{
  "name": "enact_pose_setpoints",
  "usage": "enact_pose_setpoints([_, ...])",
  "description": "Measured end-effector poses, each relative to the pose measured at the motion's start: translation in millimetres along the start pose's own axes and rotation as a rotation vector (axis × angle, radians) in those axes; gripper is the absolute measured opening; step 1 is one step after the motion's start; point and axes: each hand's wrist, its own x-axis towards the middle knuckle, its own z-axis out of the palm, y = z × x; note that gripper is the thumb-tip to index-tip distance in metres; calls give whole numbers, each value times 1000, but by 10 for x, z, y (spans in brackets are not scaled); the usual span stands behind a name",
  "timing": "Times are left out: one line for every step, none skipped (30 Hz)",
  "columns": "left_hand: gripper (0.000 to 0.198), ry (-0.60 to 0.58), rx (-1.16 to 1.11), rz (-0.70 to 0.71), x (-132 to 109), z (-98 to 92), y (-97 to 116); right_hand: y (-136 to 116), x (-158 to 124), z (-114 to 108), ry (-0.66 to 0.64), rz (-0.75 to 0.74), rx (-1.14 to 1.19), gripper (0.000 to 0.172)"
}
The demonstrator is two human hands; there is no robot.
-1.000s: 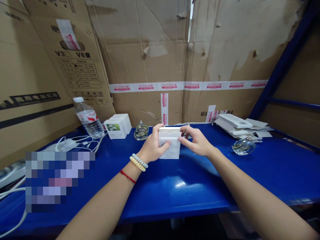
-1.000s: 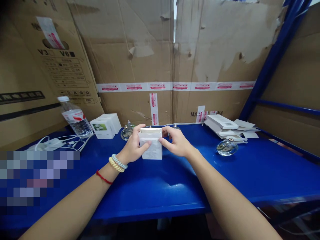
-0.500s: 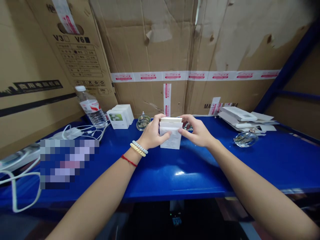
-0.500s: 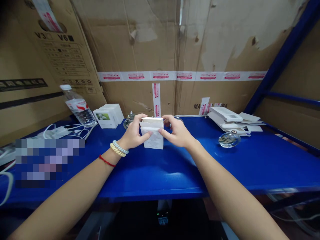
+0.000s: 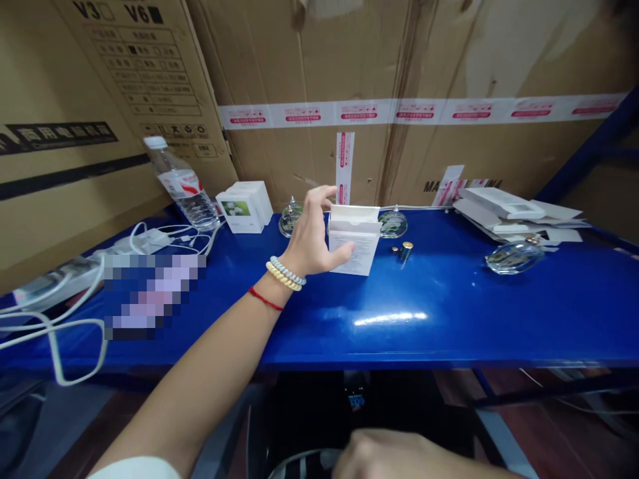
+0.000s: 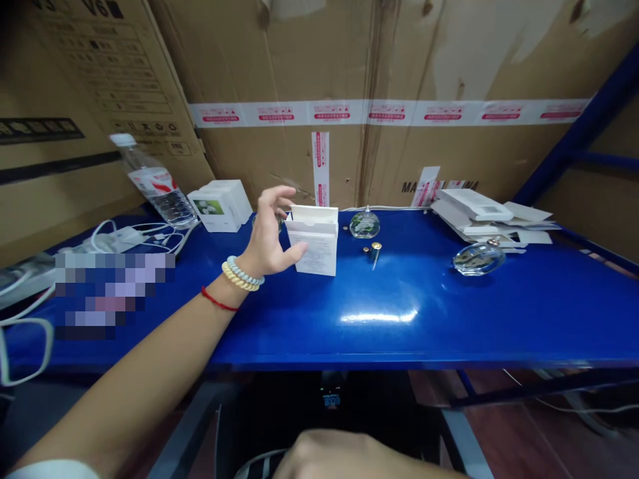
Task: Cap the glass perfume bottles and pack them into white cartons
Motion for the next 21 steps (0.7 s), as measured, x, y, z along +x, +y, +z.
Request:
enact_pose_setpoints([82,44,12,6,9,-4,18,89,2,171,-63,82,-6,28])
enact_pose_setpoints([83,96,25,14,19,-5,34,197,4,317,-123,171,-14,31])
enact_pose_setpoints([83,157,38,35,30,-5,48,322,1,440,-185,259,-19,36])
enact_pose_setpoints([83,228,50,66,40,-2,58,462,-8,543,-244,354,-26,35])
enact_pose_setpoints([82,296,59,100,49,2,65,610,-25,628,-302,448,-32,34])
enact_pose_setpoints([81,350,64,125,55,7,68,760,-50,700,-357,543,-41,32])
enact_pose_setpoints([79,379,67,132,58,10,69,903,-80,764,-408,633,-52,28])
enact_pose_setpoints([77,382,67,117,58,13,67,1031,-111,822,-442,700,-58,27])
enact_pose_setpoints([76,361,67,85,55,13,63,1136,-138,877,-473,752,-60,25])
enact_pose_setpoints([74,326,65,48,51,13,56,1214,-157,933,-496,784,-58,24])
enact_pose_setpoints([74,292,62,19,46,11,47,1264,-166,991,-515,800,-53,26])
enact_pose_setpoints([73,269,61,-1,40,9,37,1289,-162,1052,-531,807,-47,27])
enact_pose_setpoints([72,257,61,-14,35,9,28,1291,-146,1115,-545,806,-42,29])
enact_pose_setpoints([71,254,61,-18,31,9,20,1277,-119,1182,-558,803,-38,31])
enact_pose_setpoints([70,259,61,-11,28,11,13,1252,-85,1251,-570,799,-38,33])
enact_pose_setpoints([69,271,62,4,25,15,10,1223,-48,1321,-582,799,-44,34])
enact_pose_setpoints([67,284,65,23,23,19,9,1193,-10,1391,-593,803,-57,36])
enact_pose_setpoints([65,295,71,40,22,23,11,1166,26,1460,-604,813,-76,37])
enact_pose_setpoints([64,303,81,54,20,27,15,1142,56,1525,-611,826,-104,39])
enact_pose_setpoints([62,306,93,64,19,29,20,1123,82,1584,-610,838,-133,39])
enact_pose_setpoints([61,307,107,70,18,30,26,1107,101,1636,-599,842,-161,39])
